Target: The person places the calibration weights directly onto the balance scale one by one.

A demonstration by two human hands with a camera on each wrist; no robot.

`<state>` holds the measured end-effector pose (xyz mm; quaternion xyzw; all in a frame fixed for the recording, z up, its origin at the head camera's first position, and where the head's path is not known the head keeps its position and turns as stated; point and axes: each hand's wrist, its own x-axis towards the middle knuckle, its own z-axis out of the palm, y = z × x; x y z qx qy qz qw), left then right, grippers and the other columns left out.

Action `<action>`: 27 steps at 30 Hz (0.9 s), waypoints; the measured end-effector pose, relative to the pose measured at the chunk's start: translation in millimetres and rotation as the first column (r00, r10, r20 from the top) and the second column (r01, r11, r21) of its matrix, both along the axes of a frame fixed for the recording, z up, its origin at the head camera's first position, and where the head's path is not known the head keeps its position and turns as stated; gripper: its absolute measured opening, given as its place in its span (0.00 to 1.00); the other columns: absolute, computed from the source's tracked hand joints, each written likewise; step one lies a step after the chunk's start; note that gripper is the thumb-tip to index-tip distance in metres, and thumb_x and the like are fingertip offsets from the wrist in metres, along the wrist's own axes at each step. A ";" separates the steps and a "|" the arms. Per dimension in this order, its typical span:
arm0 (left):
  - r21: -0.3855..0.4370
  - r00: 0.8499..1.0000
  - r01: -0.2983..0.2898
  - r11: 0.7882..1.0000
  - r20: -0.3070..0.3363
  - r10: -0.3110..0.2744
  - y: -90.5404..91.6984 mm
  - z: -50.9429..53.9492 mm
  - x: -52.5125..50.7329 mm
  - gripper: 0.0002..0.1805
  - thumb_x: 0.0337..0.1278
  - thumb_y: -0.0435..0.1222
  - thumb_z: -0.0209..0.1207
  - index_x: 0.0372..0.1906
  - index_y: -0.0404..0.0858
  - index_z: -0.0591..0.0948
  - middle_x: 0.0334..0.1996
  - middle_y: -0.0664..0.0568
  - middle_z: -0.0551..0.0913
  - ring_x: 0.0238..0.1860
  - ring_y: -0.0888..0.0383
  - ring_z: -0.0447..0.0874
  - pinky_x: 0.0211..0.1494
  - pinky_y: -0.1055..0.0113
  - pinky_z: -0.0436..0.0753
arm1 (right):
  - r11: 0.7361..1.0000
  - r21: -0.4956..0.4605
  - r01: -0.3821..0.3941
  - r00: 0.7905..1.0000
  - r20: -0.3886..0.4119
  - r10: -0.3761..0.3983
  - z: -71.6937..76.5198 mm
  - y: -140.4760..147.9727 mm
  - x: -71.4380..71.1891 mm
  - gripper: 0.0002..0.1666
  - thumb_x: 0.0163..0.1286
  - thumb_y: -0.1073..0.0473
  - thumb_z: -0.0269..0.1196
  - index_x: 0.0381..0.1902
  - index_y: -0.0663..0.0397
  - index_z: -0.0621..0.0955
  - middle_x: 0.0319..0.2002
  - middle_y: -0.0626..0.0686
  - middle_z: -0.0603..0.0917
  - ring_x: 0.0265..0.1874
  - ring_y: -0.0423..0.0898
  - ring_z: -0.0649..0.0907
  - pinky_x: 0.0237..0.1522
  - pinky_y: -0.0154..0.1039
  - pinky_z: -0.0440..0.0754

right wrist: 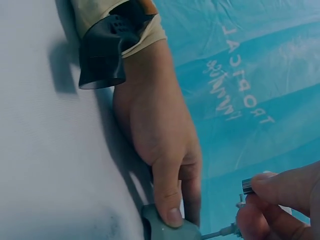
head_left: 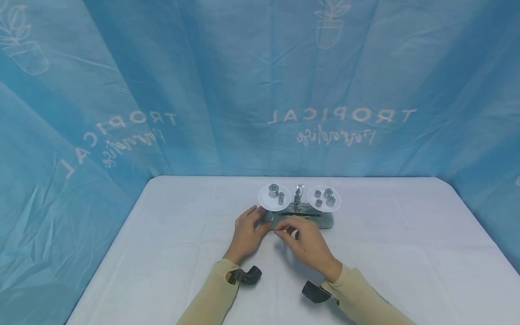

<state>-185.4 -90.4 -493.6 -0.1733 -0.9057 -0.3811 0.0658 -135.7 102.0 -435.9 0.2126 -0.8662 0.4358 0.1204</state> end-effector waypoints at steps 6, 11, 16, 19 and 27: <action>0.000 1.000 -0.011 1.000 0.016 0.011 0.8 -0.1 0.3 0.27 0.68 0.44 0.60 0.68 0.40 0.76 0.67 0.47 0.76 0.73 0.41 0.64 0.74 0.36 0.56 | 1.000 -0.011 0.008 1.000 -0.013 -0.008 4.5 -0.7 -0.4 0.05 0.65 0.62 0.71 0.37 0.47 0.87 0.32 0.37 0.83 0.29 0.33 0.79 0.27 0.31 0.79; -0.005 0.999 -0.020 1.000 0.034 0.020 1.6 0.3 1.8 0.27 0.68 0.46 0.60 0.68 0.41 0.76 0.68 0.47 0.76 0.73 0.42 0.64 0.75 0.36 0.55 | 1.000 -0.011 0.007 1.000 -0.014 -0.007 7.9 -0.2 -1.5 0.04 0.66 0.62 0.70 0.37 0.47 0.87 0.33 0.37 0.83 0.29 0.34 0.79 0.27 0.31 0.79; -0.001 0.999 -0.016 1.000 0.034 0.016 2.8 1.4 2.4 0.28 0.68 0.45 0.60 0.69 0.40 0.75 0.68 0.47 0.75 0.73 0.42 0.63 0.75 0.36 0.54 | 1.000 -0.026 0.000 0.999 -0.043 -0.001 11.3 1.3 -3.8 0.03 0.67 0.62 0.70 0.38 0.49 0.87 0.34 0.38 0.84 0.29 0.34 0.79 0.27 0.31 0.79; -0.003 0.999 -0.014 1.000 0.034 0.014 3.2 2.4 2.4 0.28 0.68 0.45 0.60 0.69 0.40 0.75 0.68 0.47 0.75 0.73 0.41 0.63 0.75 0.36 0.54 | 1.000 -0.029 0.007 0.998 -0.066 -0.008 12.4 1.8 -6.0 0.03 0.66 0.62 0.70 0.38 0.51 0.87 0.34 0.40 0.85 0.28 0.34 0.79 0.27 0.31 0.79; -0.002 1.000 -0.007 1.000 0.019 0.007 0.6 3.3 1.5 0.28 0.68 0.45 0.60 0.69 0.39 0.75 0.67 0.47 0.76 0.73 0.41 0.64 0.74 0.35 0.57 | 0.998 -0.047 0.029 0.993 -0.109 -0.034 20.3 -0.3 -13.8 0.04 0.65 0.63 0.70 0.38 0.53 0.88 0.33 0.42 0.85 0.26 0.35 0.78 0.27 0.33 0.79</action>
